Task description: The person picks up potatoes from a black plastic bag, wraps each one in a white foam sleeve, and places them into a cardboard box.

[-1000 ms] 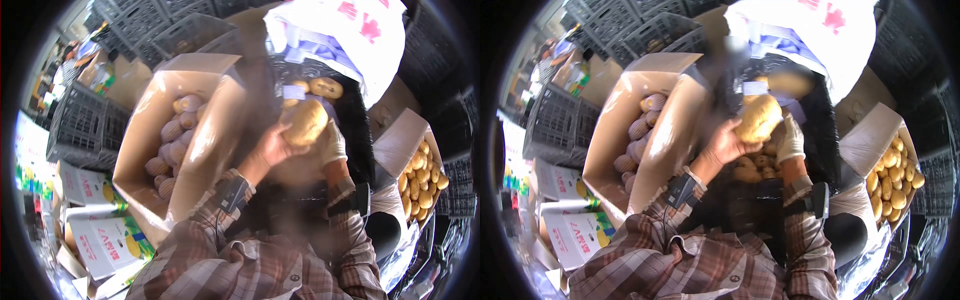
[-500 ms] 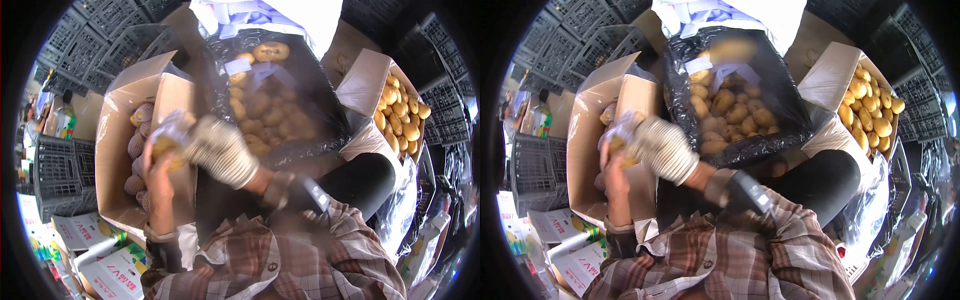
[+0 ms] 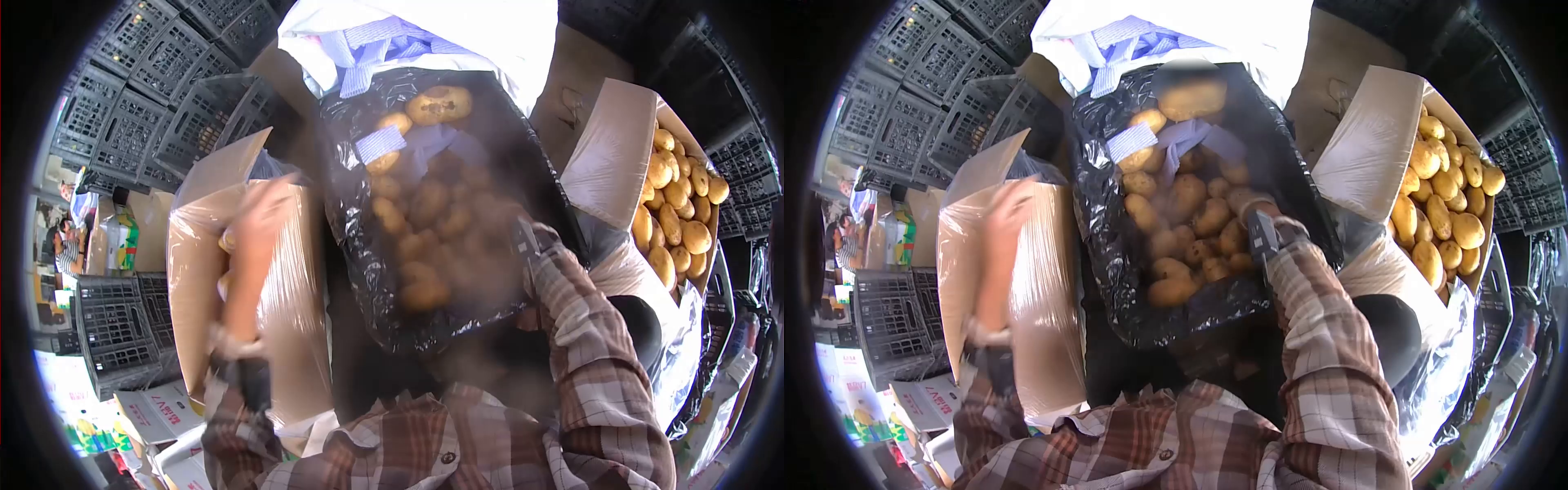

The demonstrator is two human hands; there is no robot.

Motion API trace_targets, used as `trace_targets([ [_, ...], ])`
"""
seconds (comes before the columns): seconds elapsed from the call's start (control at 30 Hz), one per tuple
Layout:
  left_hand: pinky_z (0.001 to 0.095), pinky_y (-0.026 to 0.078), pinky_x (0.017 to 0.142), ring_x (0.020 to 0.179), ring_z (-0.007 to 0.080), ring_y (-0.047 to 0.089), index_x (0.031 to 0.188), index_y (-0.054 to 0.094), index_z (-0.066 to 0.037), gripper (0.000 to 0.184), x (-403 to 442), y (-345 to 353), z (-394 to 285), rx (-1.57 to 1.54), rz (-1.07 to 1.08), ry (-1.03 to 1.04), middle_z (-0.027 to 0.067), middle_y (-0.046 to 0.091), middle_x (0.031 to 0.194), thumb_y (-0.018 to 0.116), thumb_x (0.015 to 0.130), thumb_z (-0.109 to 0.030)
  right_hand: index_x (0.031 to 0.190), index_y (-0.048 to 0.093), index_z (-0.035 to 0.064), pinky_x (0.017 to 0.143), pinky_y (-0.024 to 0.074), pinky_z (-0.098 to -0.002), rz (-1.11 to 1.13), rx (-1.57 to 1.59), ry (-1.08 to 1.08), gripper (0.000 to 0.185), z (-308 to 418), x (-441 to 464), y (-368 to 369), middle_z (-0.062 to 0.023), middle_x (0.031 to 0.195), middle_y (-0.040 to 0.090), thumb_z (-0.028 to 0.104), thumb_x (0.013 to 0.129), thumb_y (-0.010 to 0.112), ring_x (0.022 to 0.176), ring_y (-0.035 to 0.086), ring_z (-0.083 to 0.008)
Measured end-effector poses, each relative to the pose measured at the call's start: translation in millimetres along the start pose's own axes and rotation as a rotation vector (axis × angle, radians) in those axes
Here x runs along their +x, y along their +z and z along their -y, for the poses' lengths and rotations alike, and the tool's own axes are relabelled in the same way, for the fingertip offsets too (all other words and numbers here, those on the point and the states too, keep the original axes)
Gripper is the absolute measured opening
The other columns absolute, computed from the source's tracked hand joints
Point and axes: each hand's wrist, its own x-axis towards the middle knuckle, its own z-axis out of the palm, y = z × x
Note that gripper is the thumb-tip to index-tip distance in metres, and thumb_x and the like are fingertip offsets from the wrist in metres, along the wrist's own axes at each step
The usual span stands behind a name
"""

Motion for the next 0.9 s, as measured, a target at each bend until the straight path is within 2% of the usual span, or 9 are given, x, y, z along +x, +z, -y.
trace_targets([
  [0.03,0.0317,0.046,0.082,0.096,0.0242,0.057,0.11,0.059,-0.01,0.032,26,31,-18,0.528,0.089,0.302,0.0121,0.055,0.111,0.057,0.078,-0.008,0.1,0.064,0.005,0.079,0.047,-0.0363,-0.009,0.014,0.012,0.038,-7,5,10,-0.0176,0.094,0.063,0.03,0.072,0.063,0.094,0.059,-0.033],
  [0.17,0.039,0.047,0.08,0.096,0.0345,0.056,0.122,0.048,-0.022,0.043,116,145,7,0.552,0.282,0.538,0.0166,0.04,0.128,0.048,0.082,-0.008,0.1,0.064,0.0048,0.08,0.0468,-0.0359,-0.055,0.113,0.005,0.039,-24,23,35,-0.0173,0.094,0.063,0.03,0.071,0.065,0.095,0.059,-0.0323],
  [0.3,0.0429,0.047,0.077,0.093,0.0365,0.057,0.11,0.056,-0.02,0.029,159,193,34,0.86,0.671,0.263,0.0202,0.05,0.115,0.047,0.083,-0.013,0.101,0.064,0.0046,0.08,0.0467,-0.0356,-0.096,0.256,-0.027,0.04,-40,35,44,-0.017,0.095,0.063,0.03,0.071,0.066,0.095,0.059,-0.0316],
  [0.37,0.0426,0.047,0.073,0.09,0.035,0.058,0.094,0.06,-0.01,0.018,165,190,39,0.81,0.616,0.29,0.0195,0.054,0.098,0.048,0.082,-0.014,0.101,0.063,0.0045,0.08,0.0466,-0.0354,-0.123,0.345,-0.054,0.04,-48,43,50,-0.0169,0.095,0.063,0.03,0.071,0.066,0.095,0.059,-0.0312],
  [0.63,0.0403,0.05,0.074,0.087,0.0355,0.06,0.082,0.066,-0.003,0.016,145,133,28,1.063,0.458,0.132,0.0206,0.055,0.103,0.051,0.078,-0.008,0.103,0.062,0.0039,0.081,0.046,-0.0341,-0.265,0.948,-0.275,0.042,-53,72,23,-0.0146,0.097,0.063,0.03,0.071,0.068,0.094,0.059,-0.027],
  [0.7,0.0417,0.048,0.068,0.079,0.0307,0.062,0.081,0.065,-0.006,0.017,127,125,26,0.75,0.165,0.109,0.0187,0.061,0.087,0.054,0.08,-0.018,0.105,0.061,0.0035,0.081,0.0456,-0.0333,-0.178,0.807,-0.21,0.042,-28,31,-30,-0.0127,0.098,0.062,0.029,0.072,0.069,0.092,0.058,-0.0238],
  [0.77,0.0387,0.049,0.058,0.069,0.025,0.064,0.087,0.066,-0.007,0.019,110,117,16,0.528,0.124,-0.025,0.0153,0.063,0.075,0.055,0.081,-0.022,0.103,0.061,0.0022,0.075,0.0455,-0.0296,-0.021,2.001,0.002,0.039,11,-36,-70,-0.0093,0.096,0.061,0.028,0.076,0.068,0.087,0.057,-0.0188],
  [0.83,0.0286,0.043,0.041,0.045,0.0122,0.055,0.09,0.067,-0.006,0.024,80,120,4,0.087,0.099,-0.213,0.0052,0.058,0.057,0.059,0.08,-0.026,0.103,0.06,0.0011,0.075,0.0455,-0.0293,-0.055,2.05,-0.083,0.039,28,-42,-68,-0.0086,0.096,0.061,0.029,0.076,0.068,0.086,0.056,-0.0181],
  [0.9,0.0257,0.042,0.044,0.05,0.0094,0.052,0.09,0.067,-0.005,0.023,42,131,-29,-0.221,0.132,-0.394,0.0008,0.059,0.062,0.059,0.081,-0.025,0.103,0.06,0.0001,0.075,0.0456,-0.029,-0.059,2.095,-0.169,0.04,46,-52,-66,-0.008,0.096,0.061,0.03,0.077,0.067,0.086,0.056,-0.0173],
])
